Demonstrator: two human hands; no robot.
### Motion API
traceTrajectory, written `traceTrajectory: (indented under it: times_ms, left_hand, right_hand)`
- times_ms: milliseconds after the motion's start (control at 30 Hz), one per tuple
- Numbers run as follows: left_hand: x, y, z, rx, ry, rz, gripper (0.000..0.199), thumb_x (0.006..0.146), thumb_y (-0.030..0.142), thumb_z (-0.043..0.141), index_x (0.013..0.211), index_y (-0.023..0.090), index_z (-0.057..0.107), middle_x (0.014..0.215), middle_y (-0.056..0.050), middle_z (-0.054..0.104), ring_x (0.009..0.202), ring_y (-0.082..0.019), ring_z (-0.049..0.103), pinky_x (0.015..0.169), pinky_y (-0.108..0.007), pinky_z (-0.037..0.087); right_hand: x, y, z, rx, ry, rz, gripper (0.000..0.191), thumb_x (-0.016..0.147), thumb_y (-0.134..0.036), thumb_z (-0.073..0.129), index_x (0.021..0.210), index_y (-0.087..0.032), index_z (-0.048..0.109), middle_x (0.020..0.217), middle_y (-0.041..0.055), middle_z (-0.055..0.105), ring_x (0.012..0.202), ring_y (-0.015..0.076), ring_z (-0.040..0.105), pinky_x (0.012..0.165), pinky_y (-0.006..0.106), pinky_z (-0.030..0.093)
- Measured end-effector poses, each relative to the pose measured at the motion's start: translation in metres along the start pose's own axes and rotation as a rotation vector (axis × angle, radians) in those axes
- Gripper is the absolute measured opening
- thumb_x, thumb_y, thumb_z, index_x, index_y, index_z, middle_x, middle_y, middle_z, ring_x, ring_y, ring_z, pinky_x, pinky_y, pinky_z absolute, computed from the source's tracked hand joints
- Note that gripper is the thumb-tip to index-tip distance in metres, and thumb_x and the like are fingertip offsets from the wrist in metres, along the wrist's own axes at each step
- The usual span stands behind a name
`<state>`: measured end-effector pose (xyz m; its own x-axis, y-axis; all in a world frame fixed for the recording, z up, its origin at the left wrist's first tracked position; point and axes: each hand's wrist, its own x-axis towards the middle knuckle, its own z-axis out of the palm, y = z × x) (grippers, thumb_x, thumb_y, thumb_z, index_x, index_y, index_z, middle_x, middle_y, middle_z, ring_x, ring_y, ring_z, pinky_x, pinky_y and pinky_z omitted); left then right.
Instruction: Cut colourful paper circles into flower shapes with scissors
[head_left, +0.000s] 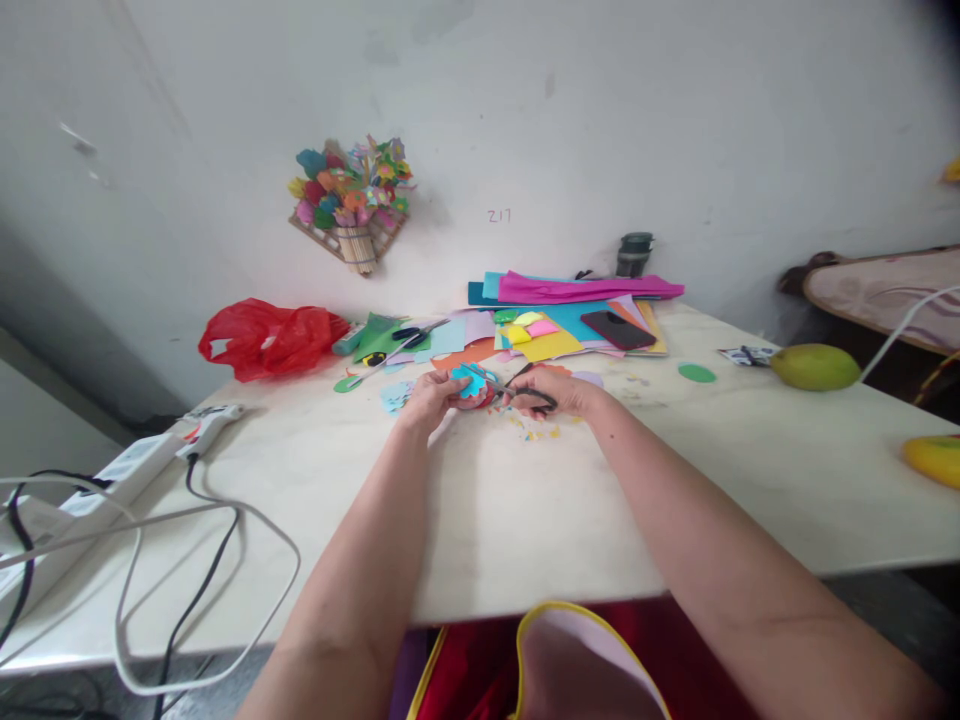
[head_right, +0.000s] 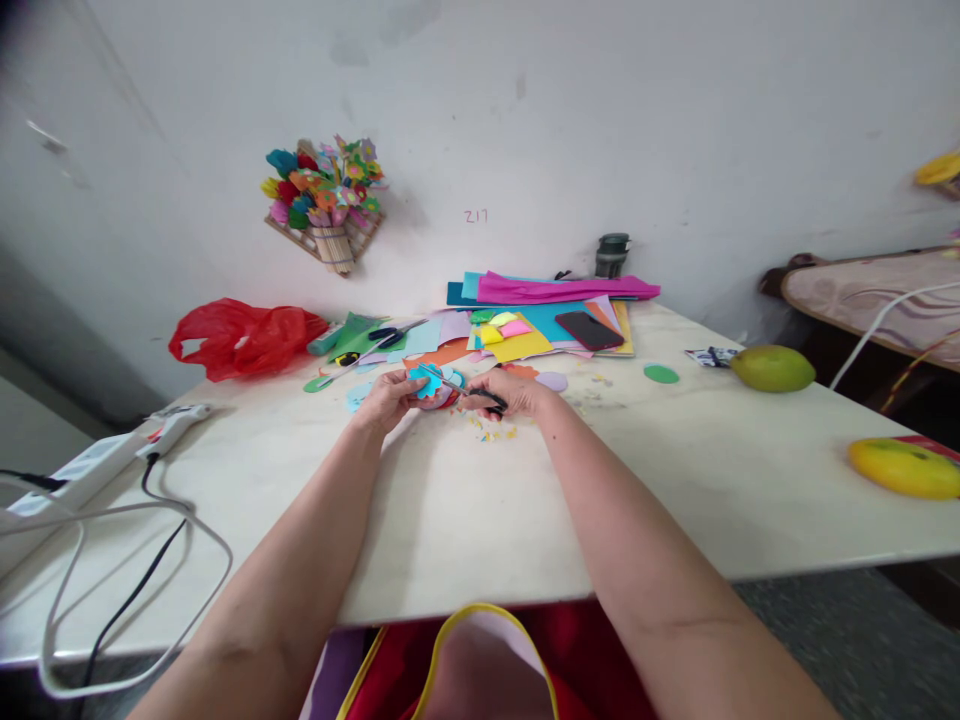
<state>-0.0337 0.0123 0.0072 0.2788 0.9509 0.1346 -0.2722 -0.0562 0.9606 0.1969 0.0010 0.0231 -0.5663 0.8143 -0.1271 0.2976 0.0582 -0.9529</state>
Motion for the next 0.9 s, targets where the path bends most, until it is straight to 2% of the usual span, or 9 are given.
traceTrajectory:
  times_ms: [533, 733, 900]
  left_hand:
    - [-0.001, 0.0, 0.002, -0.04, -0.002, -0.013, 0.024, 0.058, 0.026, 0.087, 0.07, 0.011, 0.073, 0.074, -0.012, 0.075, 0.063, -0.02, 0.071, 0.06, -0.029, 0.059]
    - [-0.002, 0.002, 0.006, -0.068, 0.049, -0.017, 0.021, 0.059, 0.021, 0.086, 0.072, 0.011, 0.073, 0.067, -0.007, 0.073, 0.058, -0.017, 0.069, 0.059, -0.026, 0.059]
    - [-0.002, 0.004, 0.008, -0.075, 0.088, -0.041, 0.021, 0.059, 0.019, 0.086, 0.071, 0.009, 0.071, 0.064, -0.006, 0.071, 0.055, -0.016, 0.068, 0.057, -0.025, 0.058]
  right_hand:
    - [0.005, 0.003, 0.001, 0.02, 0.019, 0.006, 0.011, 0.072, -0.021, 0.071, 0.078, -0.015, 0.066, 0.048, -0.0043, 0.058, 0.037, 0.0067, 0.048, 0.036, 0.016, 0.033]
    - [0.001, -0.007, 0.008, 0.028, 0.062, 0.034, 0.007, 0.076, -0.02, 0.067, 0.076, -0.015, 0.062, 0.045, -0.005, 0.055, 0.037, 0.0072, 0.046, 0.037, 0.017, 0.033]
    - [-0.001, -0.011, 0.011, 0.046, 0.057, -0.006, 0.007, 0.075, -0.02, 0.068, 0.076, -0.015, 0.063, 0.044, -0.0059, 0.052, 0.038, 0.007, 0.043, 0.038, 0.017, 0.032]
